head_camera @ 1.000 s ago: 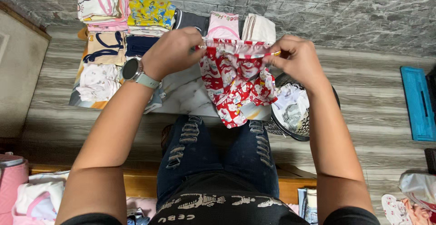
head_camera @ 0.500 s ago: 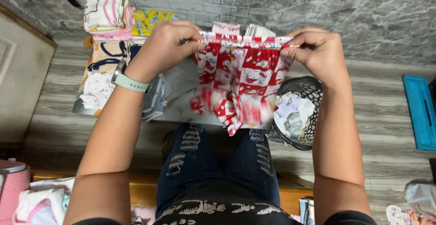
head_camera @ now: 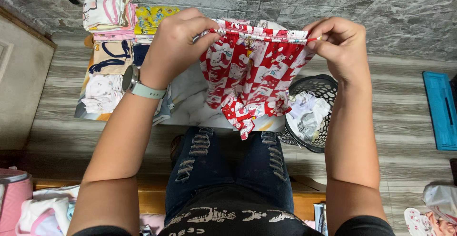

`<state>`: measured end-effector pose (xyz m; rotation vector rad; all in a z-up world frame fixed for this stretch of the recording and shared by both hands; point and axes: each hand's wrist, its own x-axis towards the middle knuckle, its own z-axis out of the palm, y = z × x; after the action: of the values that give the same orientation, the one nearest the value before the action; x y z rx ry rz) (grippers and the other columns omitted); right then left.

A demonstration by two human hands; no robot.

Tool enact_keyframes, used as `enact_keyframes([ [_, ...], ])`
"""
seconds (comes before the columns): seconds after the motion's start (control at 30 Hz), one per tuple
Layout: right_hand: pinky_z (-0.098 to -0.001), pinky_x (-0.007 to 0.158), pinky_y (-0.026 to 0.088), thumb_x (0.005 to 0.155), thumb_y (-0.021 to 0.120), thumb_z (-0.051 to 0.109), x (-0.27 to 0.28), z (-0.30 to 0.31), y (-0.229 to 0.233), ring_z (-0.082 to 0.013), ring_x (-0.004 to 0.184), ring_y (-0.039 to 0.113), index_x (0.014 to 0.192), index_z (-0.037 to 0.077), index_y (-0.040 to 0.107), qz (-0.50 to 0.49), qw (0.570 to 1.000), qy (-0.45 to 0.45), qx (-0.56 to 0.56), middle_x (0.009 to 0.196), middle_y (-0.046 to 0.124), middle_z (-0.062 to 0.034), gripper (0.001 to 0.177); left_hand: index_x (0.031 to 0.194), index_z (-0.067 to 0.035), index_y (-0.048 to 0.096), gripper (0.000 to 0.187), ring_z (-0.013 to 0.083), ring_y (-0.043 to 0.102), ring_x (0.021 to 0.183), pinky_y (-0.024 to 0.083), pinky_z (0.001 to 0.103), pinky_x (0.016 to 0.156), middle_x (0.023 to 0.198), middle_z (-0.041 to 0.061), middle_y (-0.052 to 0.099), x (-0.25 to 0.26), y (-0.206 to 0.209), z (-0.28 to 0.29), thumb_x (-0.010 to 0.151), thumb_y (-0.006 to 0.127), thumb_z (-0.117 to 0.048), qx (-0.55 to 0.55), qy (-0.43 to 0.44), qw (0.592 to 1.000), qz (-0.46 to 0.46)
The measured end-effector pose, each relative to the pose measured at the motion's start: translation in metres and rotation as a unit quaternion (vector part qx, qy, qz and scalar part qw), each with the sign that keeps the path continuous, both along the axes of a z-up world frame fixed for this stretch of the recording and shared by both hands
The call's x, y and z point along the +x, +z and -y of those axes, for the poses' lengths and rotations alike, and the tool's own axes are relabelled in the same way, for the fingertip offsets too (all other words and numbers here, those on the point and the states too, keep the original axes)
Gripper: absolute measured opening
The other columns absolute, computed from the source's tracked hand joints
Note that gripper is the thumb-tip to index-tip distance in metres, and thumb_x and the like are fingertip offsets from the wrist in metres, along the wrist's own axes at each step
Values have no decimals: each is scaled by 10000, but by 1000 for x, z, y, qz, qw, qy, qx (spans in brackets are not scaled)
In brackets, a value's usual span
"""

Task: The person folds multiple baby garments, including a Hello Kitty themed shirt and a striped one-piece, by smoothing them on a surface and folding the sides and sleeves inward.

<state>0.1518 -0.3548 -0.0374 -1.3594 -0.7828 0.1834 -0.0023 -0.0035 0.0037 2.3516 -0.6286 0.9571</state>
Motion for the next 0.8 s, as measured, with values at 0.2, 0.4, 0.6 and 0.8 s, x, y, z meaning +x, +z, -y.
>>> enact_keyframes([
  [0.2,-228,750,553,938,705,-144,-9,-1,10,-102,796,670,1036,-33,688,27,997,-58,-31,946,711,-131,149,1144,10,735,211,287,655,809,520,376,715,902,133,658,-10,21,10,944,796,-26,21,12,1000,-7],
  [0.4,-135,421,448,854,642,-30,-14,25,32,-24,504,595,920,-13,702,-158,971,151,95,769,693,-76,91,1135,-44,700,153,119,634,881,512,280,771,976,24,687,-7,2,-6,985,729,-31,-204,-164,928,-267],
  [0.6,-272,569,577,881,576,-53,7,-35,9,-122,661,671,1115,17,701,-222,974,-41,-25,867,712,-82,274,1085,-18,670,98,85,683,816,544,231,699,945,42,750,63,-64,16,988,676,-30,-474,-136,803,-336],
  [0.8,-320,731,649,952,619,-107,-55,-65,21,-123,808,716,1271,-31,690,-239,969,68,-18,982,709,-85,336,1161,26,642,164,66,689,926,582,216,783,1028,76,750,39,-60,68,1001,668,0,-456,-174,845,-220],
])
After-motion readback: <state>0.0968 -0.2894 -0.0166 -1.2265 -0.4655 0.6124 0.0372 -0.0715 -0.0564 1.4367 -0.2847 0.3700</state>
